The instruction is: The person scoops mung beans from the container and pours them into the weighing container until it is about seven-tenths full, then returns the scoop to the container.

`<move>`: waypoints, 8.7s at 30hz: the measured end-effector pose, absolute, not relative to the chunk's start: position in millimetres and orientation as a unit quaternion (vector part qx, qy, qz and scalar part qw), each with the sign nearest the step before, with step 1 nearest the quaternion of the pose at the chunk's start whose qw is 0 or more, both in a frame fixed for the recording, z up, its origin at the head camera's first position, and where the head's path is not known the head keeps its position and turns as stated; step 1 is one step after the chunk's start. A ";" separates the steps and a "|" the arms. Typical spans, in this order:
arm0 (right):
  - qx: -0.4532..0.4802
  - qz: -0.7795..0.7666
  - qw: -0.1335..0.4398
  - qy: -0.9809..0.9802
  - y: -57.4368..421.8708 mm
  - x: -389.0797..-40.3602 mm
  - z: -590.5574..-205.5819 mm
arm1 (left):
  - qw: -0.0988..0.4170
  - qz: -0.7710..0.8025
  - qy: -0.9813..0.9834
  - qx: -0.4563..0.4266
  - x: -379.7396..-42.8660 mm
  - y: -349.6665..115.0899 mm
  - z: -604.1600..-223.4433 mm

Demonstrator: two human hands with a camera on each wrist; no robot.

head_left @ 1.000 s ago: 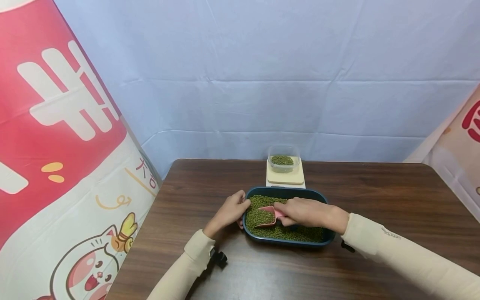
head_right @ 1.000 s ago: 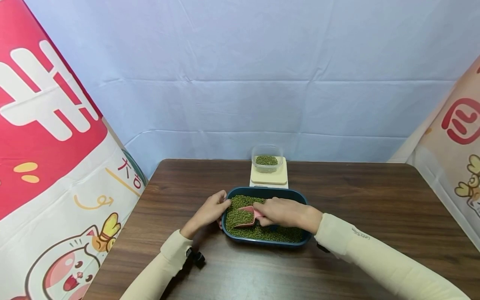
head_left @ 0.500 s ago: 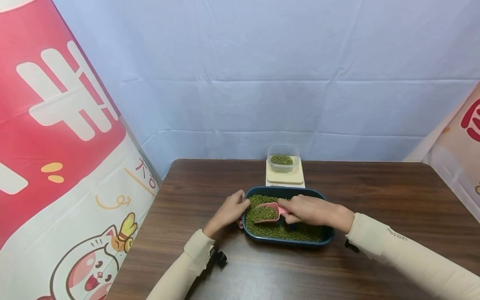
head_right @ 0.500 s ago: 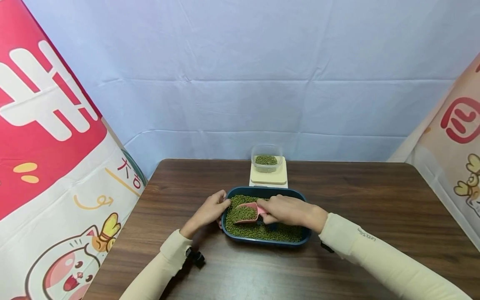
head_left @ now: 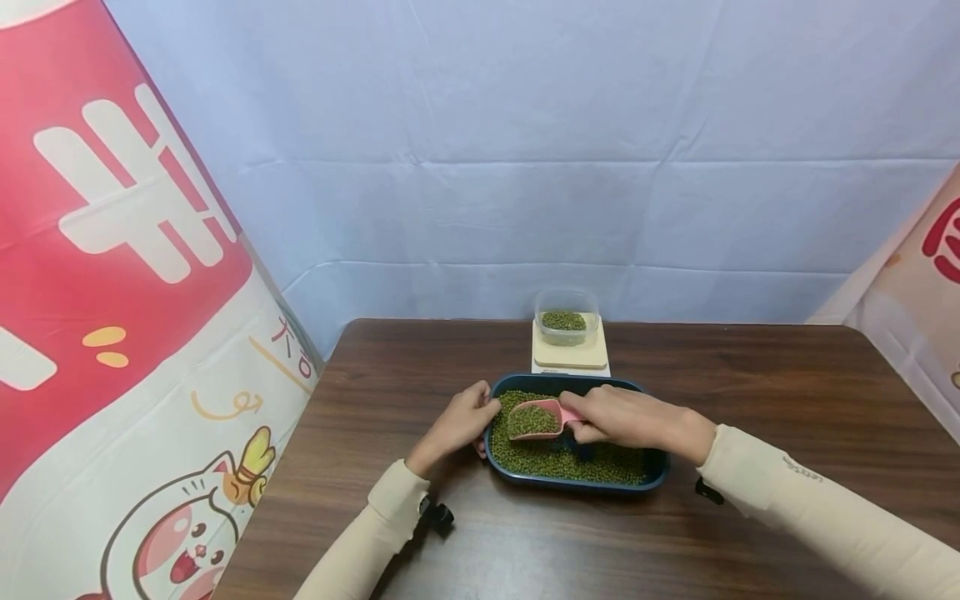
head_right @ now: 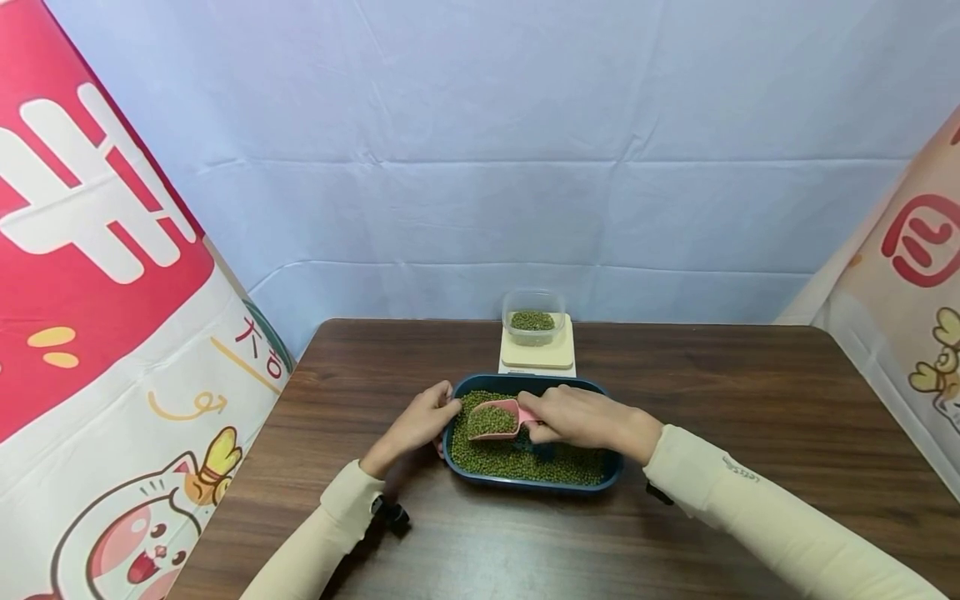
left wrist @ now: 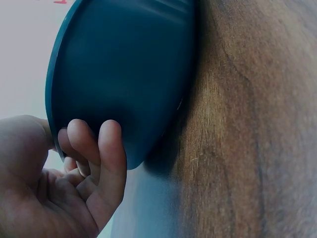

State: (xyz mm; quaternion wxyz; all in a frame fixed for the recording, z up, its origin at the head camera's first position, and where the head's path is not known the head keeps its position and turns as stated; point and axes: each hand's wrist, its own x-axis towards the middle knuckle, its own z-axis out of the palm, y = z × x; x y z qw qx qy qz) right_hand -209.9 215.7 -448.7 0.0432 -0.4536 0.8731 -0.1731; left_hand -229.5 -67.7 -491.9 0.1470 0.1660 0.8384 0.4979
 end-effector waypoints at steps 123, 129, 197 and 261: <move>-0.284 -0.166 -0.061 0.942 291.7 -294.0 -423.8 | 0.140 0.505 0.835 0.166 -229.1 -66.8 -496.0; -0.278 -0.168 -0.054 0.944 291.3 -300.4 -423.2 | 0.141 0.508 0.833 0.166 -228.8 -66.7 -495.0; -0.264 -0.096 -0.003 0.960 292.7 -318.0 -389.9 | 0.146 0.520 0.826 0.165 -226.7 -65.2 -494.0; -0.254 -0.073 -0.022 0.964 287.1 -304.9 -390.1 | 0.144 0.510 0.830 0.174 -228.3 -67.7 -495.7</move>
